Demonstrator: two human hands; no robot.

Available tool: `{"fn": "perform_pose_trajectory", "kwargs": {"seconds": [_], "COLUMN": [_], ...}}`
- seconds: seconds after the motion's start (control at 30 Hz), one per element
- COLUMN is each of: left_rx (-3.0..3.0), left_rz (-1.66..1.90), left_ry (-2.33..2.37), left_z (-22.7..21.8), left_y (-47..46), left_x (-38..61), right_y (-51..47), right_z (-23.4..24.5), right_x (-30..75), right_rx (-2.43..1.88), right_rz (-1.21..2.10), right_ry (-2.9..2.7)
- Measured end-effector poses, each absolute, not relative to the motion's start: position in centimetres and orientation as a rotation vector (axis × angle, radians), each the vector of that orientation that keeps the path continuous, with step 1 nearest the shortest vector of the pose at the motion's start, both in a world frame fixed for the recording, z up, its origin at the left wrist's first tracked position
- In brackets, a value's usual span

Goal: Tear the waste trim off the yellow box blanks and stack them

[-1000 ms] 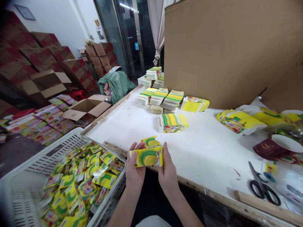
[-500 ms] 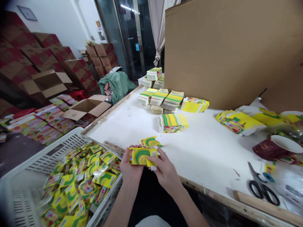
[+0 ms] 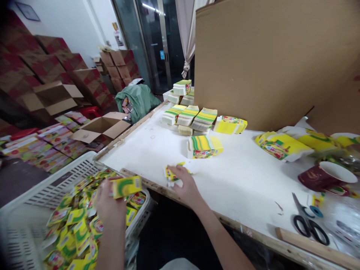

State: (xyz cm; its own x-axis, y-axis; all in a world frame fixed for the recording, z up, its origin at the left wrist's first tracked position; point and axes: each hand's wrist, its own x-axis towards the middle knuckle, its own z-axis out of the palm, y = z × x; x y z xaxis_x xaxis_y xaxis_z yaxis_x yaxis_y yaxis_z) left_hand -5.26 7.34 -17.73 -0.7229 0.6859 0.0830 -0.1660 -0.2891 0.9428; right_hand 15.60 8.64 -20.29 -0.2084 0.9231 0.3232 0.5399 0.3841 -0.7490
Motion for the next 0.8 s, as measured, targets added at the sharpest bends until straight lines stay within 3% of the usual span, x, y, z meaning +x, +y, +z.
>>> {"fn": "perform_pose_trajectory", "kwargs": {"seconds": [0.1, 0.17, 0.53, 0.8], "left_rx": [0.767, 0.799, 0.905, 0.727], "left_rz": [2.341, 2.388, 2.004, 1.666], "left_ry": [1.932, 2.037, 1.463, 1.144], "left_z": [-18.2, -18.6, -20.1, -20.8], "left_y": [7.2, 7.1, 6.6, 4.8], "left_x": [-9.3, -10.0, -2.4, 2.3], "right_y": [12.5, 14.6, 11.8, 9.4], "right_z": [-21.3, -22.3, -23.8, -23.8], "right_x": [16.7, 17.3, 24.4, 25.1], "right_rx": [-1.409, -1.393, -1.459, -1.753], "right_rz": [0.518, 0.524, 0.441, 0.347], "right_ry": [-2.174, -2.275, -2.378, -2.056]}}
